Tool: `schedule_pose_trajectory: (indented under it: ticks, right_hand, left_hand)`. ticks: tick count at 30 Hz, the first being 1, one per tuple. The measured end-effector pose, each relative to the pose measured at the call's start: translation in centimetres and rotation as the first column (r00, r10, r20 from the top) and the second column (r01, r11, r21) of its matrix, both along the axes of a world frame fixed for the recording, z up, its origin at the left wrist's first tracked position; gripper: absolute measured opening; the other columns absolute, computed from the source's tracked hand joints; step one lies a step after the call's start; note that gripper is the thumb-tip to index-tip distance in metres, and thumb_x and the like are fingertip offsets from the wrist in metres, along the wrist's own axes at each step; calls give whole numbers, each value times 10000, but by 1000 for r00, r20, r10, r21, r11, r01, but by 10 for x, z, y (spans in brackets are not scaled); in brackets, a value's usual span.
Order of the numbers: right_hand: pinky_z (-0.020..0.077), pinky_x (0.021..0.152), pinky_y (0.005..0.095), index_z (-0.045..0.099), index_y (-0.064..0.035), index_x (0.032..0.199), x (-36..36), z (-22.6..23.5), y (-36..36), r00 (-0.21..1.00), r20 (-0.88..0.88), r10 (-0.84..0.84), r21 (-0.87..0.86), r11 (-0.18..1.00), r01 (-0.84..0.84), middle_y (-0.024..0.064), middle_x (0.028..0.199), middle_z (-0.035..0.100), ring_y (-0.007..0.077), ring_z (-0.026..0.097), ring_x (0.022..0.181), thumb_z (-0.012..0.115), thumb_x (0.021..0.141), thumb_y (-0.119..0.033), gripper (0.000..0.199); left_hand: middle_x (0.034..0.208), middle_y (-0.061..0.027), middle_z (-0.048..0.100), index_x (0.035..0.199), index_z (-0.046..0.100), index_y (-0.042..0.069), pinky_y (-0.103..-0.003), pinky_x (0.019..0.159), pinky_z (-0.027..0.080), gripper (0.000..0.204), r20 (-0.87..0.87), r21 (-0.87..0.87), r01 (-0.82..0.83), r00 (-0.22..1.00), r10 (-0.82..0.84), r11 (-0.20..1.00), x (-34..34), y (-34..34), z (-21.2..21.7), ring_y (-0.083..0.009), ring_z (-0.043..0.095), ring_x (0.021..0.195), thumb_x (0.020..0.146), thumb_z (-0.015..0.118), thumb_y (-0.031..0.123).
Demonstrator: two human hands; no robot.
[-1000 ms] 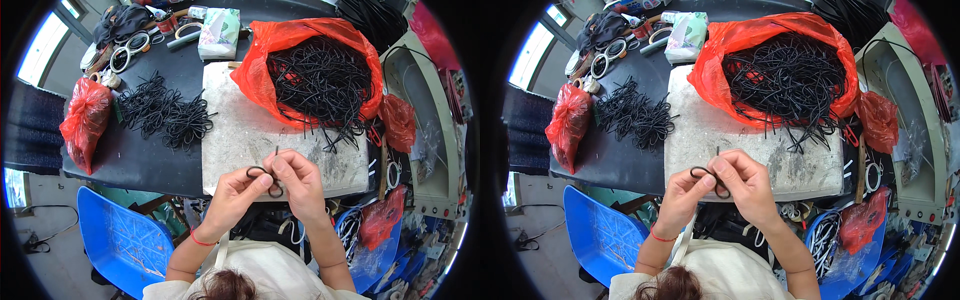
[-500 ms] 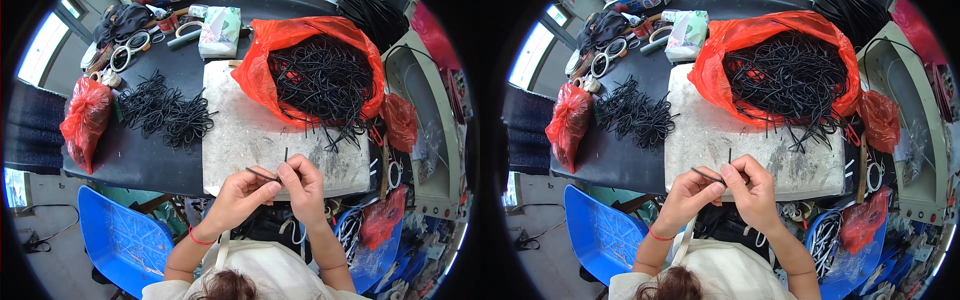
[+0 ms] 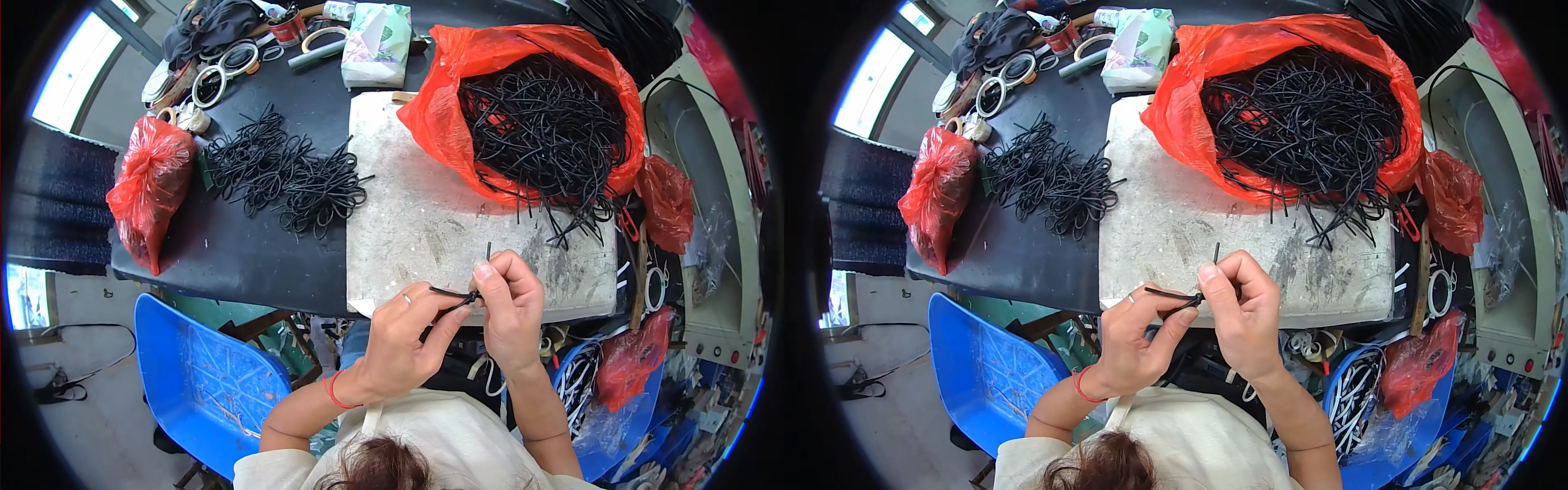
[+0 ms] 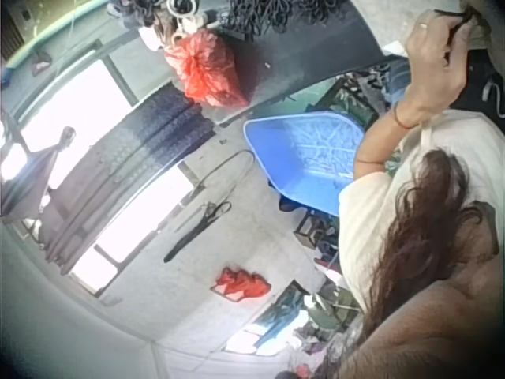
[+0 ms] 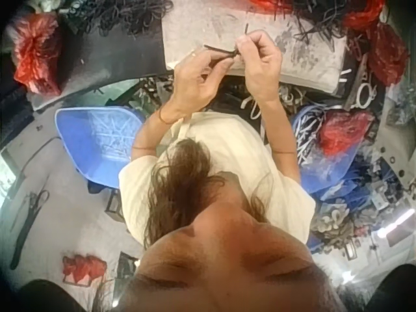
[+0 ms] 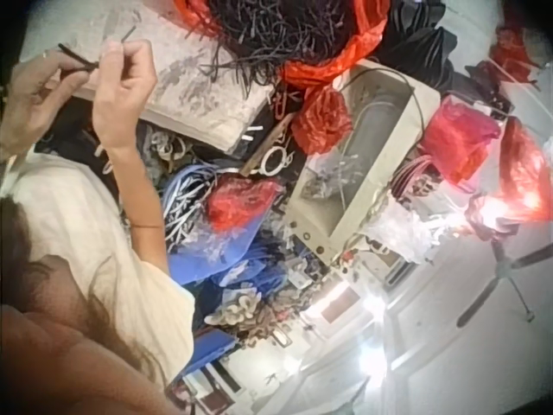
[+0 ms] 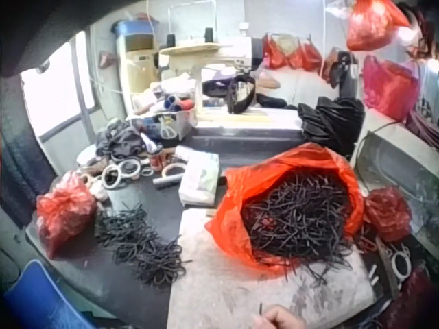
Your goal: The person sits at a cluttered workbench and repeatedly ties black cords into loops by hand. They pick up individual cords from a red plastic bag, form a loop, and secure it with a knot, placing the finished items on the table.
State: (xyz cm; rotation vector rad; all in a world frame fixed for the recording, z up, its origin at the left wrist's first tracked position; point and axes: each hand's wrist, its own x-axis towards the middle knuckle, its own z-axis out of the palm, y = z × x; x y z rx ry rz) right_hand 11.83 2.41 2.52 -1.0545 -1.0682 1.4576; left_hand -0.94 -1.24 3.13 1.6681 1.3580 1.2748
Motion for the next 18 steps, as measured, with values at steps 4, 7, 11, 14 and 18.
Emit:
schedule_pose_trajectory:
  ticks: [4,7,11,14,18]
  right_hand:
    - [277,501,172,504,-38,716,3,-1,5,990,131,57,-30,998,-54,-62,636,452,-4,342,586,555,876,-133,193]
    - [322,509,177,553,-17,796,11,-7,9,961,235,143,-97,988,-123,-36,667,509,10,393,590,549,885,-172,178]
    - [424,576,202,587,-5,950,24,-15,17,949,244,200,-155,974,-165,17,750,582,56,511,656,505,907,-212,228]
    - [442,603,209,582,-2,989,23,-14,15,936,308,172,-108,984,-145,21,776,590,65,537,691,510,902,-195,223]
    - [449,620,210,576,-3,1011,23,-17,14,941,294,169,-113,983,-142,20,802,596,62,546,714,529,887,-150,199]
  left_hand:
    - [726,-114,591,857,597,-21,-271,577,442,124,110,-222,162,984,-140,962,-18,15,-1,-169,569,627,794,610,85]
    - [792,-65,622,924,586,-49,-231,673,470,191,533,-489,318,846,-10,812,-25,20,-20,-80,567,734,852,576,128]
    - [861,-77,623,1002,570,-56,-225,708,479,224,408,-545,304,910,-69,782,-31,24,-22,-99,586,796,879,541,128]
    - [886,-83,623,1033,567,-51,-232,714,488,235,452,-553,297,892,-18,779,-32,25,-16,-110,594,814,887,528,129]
    - [874,-80,627,1023,573,-46,-238,703,499,226,527,-598,279,843,106,751,-35,26,-18,-113,599,791,884,532,127]
